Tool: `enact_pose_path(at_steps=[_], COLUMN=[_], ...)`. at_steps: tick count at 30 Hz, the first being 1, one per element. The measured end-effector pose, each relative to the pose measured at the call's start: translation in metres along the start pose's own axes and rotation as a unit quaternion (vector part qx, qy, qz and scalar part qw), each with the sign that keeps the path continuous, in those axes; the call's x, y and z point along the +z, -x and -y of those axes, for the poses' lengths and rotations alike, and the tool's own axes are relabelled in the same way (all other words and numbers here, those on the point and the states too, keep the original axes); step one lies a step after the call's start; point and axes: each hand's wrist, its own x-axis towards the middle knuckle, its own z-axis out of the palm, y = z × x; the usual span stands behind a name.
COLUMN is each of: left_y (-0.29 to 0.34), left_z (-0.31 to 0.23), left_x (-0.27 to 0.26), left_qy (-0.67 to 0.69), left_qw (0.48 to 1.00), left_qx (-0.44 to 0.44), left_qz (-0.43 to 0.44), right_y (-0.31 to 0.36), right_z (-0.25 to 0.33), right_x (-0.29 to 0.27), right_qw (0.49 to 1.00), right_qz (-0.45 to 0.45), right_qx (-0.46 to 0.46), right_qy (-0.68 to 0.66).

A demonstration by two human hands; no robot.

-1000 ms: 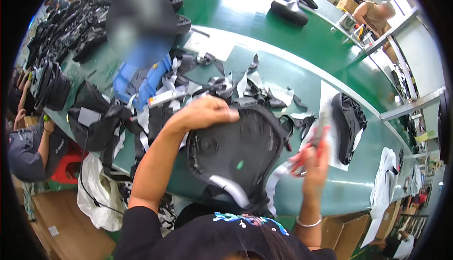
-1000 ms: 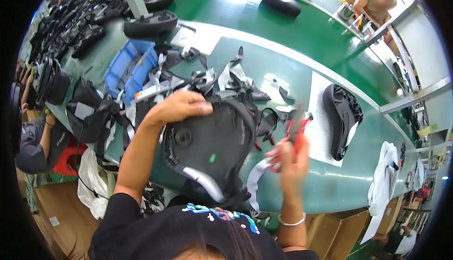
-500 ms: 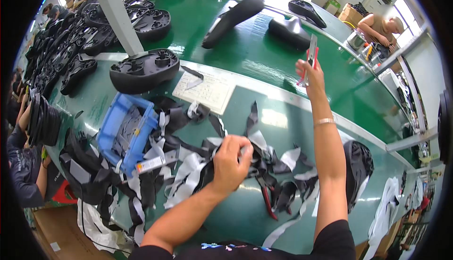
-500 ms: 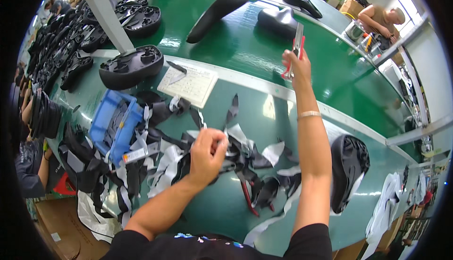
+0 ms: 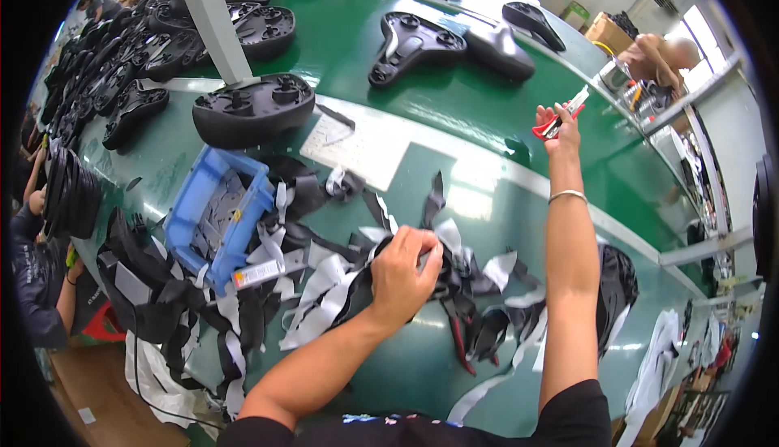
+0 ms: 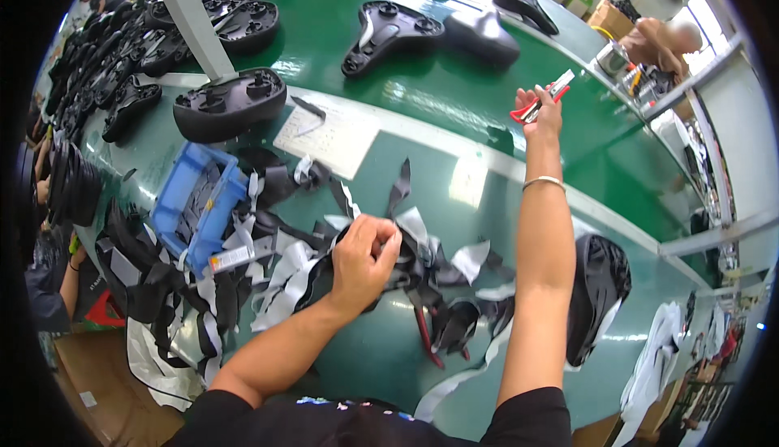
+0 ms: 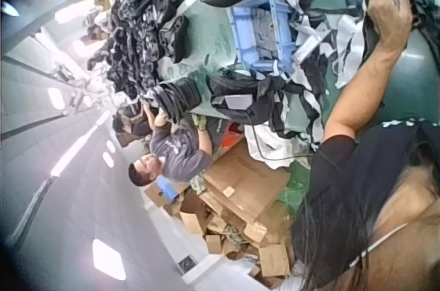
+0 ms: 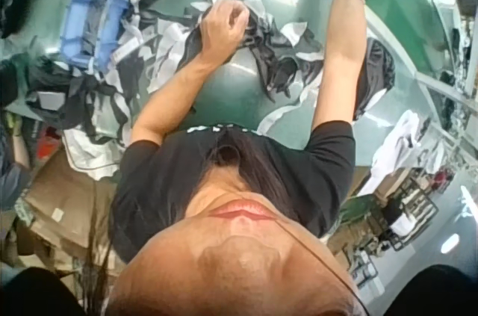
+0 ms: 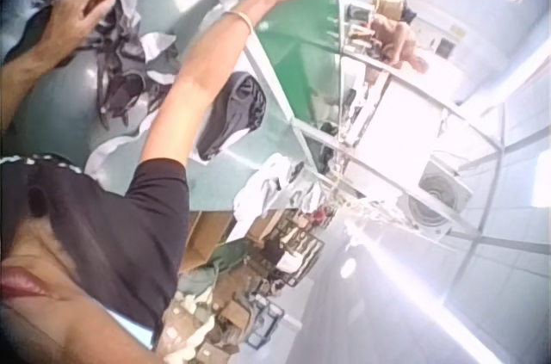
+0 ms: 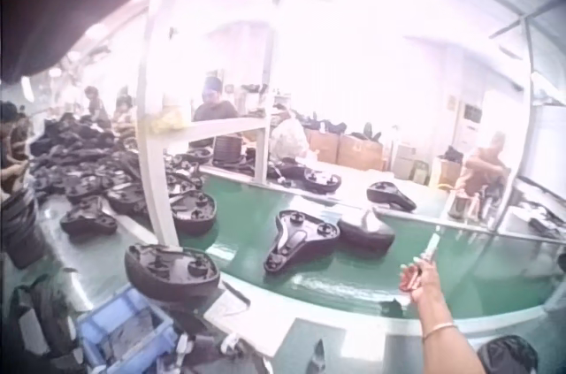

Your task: The person uses a red utility knife to trim excess black fabric from the underside of bicycle seats. They pick up a seat, cut the loose material around the edges, and place the finished seat on a green conveyor belt. The process is repeated for multiple seats in a factory setting.

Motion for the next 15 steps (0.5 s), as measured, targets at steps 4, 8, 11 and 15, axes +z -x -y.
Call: enact_pose_path(at_steps=[4, 8, 11, 15], left_y=[0.011, 0.013, 0.014, 0.016], left_z=[-0.007, -0.004, -0.006, -0.008], left_x=[0.001, -0.01, -0.006, -0.013], left_qy=[0.029, 0.046, 0.066, 0.059], left_qw=[0.998, 0.998, 0.996, 0.995], left_qx=[-0.028, -0.039, -0.024, -0.046], left_qz=[0.04, 0.032, 0.056, 0.064], right_y=[0.008, 0.025, -0.027, -0.041], right_z=[0.003, -0.047, -0.061, -0.083], right_x=[-0.009, 0.058, 0.086, 0.122], right_qw=[0.991, 0.986, 0.986, 0.995], right_qz=[0.05, 0.127, 0.13, 0.084], right_qx=[0.024, 0.027, 0.014, 0.038], right_qy=[0.121, 0.101, 0.1, 0.036])
